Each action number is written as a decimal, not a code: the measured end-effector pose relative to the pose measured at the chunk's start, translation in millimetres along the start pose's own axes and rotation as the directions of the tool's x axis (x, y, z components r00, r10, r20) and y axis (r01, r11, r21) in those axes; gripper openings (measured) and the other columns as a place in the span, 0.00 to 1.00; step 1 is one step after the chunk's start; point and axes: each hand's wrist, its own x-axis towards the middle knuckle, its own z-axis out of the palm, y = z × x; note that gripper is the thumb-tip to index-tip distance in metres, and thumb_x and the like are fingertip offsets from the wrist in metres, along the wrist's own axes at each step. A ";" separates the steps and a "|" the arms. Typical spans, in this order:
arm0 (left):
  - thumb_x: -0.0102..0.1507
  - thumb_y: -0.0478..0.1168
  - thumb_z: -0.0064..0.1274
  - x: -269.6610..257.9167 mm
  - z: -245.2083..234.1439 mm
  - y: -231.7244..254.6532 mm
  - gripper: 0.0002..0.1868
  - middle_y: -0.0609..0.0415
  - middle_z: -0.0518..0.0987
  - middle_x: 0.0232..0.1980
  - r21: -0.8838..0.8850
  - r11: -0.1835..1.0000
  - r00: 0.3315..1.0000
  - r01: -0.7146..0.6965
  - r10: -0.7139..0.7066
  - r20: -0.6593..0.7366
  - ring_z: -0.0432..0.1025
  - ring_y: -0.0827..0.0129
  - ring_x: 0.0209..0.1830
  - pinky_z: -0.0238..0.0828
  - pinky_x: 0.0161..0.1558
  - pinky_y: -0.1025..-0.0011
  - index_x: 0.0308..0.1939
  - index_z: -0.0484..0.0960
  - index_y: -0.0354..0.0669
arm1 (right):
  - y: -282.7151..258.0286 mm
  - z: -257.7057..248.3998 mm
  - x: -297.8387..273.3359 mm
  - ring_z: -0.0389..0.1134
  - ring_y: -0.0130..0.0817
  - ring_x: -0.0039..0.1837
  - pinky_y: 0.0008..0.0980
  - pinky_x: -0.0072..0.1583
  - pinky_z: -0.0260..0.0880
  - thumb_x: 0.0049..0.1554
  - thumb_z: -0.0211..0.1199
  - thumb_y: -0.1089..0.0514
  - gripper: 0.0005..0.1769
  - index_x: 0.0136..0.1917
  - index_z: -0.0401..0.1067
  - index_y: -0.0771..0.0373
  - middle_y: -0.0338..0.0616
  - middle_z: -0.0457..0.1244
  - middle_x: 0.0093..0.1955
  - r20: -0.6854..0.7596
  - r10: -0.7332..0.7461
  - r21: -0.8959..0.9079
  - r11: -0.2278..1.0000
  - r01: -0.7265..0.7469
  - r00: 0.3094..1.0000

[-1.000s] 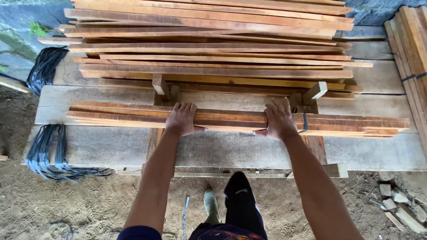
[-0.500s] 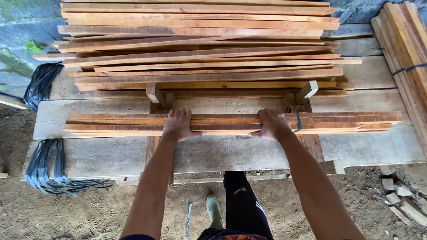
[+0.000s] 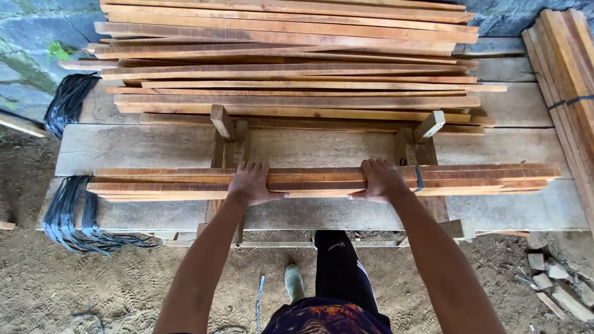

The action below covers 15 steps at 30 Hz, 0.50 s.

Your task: Bundle several thin wood strips together using elastic straps on a workbench.

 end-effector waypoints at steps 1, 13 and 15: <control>0.45 0.90 0.44 -0.3 -6.0 -1.8 0.54 0.48 0.79 0.49 0.000 1.000 1.000 0.003 -0.003 -0.003 0.77 0.54 0.52 0.68 0.53 0.58 0.50 0.72 0.47 | -1.2 -8.2 -0.5 0.71 0.41 0.61 0.42 0.64 0.69 0.38 0.68 0.17 0.49 0.58 0.67 0.53 0.42 0.67 0.54 -0.002 -0.003 -0.003 1.000 0.003 1.000; 0.47 0.91 0.43 42.2 -64.5 -15.5 0.58 0.61 0.80 0.63 -0.110 0.990 0.927 0.083 -0.037 0.373 0.74 0.63 0.66 0.71 0.64 0.63 0.69 0.75 0.62 | -1.5 -64.8 20.0 0.69 0.44 0.68 0.44 0.71 0.67 0.51 0.55 0.15 0.48 0.67 0.70 0.52 0.43 0.69 0.63 0.206 0.040 0.165 0.984 -0.075 0.978; 0.59 0.84 0.39 49.8 -42.9 -23.0 0.45 0.63 0.81 0.62 -0.146 0.988 0.973 0.050 -0.015 0.232 0.72 0.66 0.67 0.64 0.70 0.62 0.68 0.77 0.66 | 8.5 -36.1 29.0 0.71 0.43 0.66 0.43 0.70 0.67 0.57 0.52 0.18 0.45 0.69 0.71 0.53 0.44 0.70 0.62 0.085 0.094 0.179 0.978 -0.109 0.992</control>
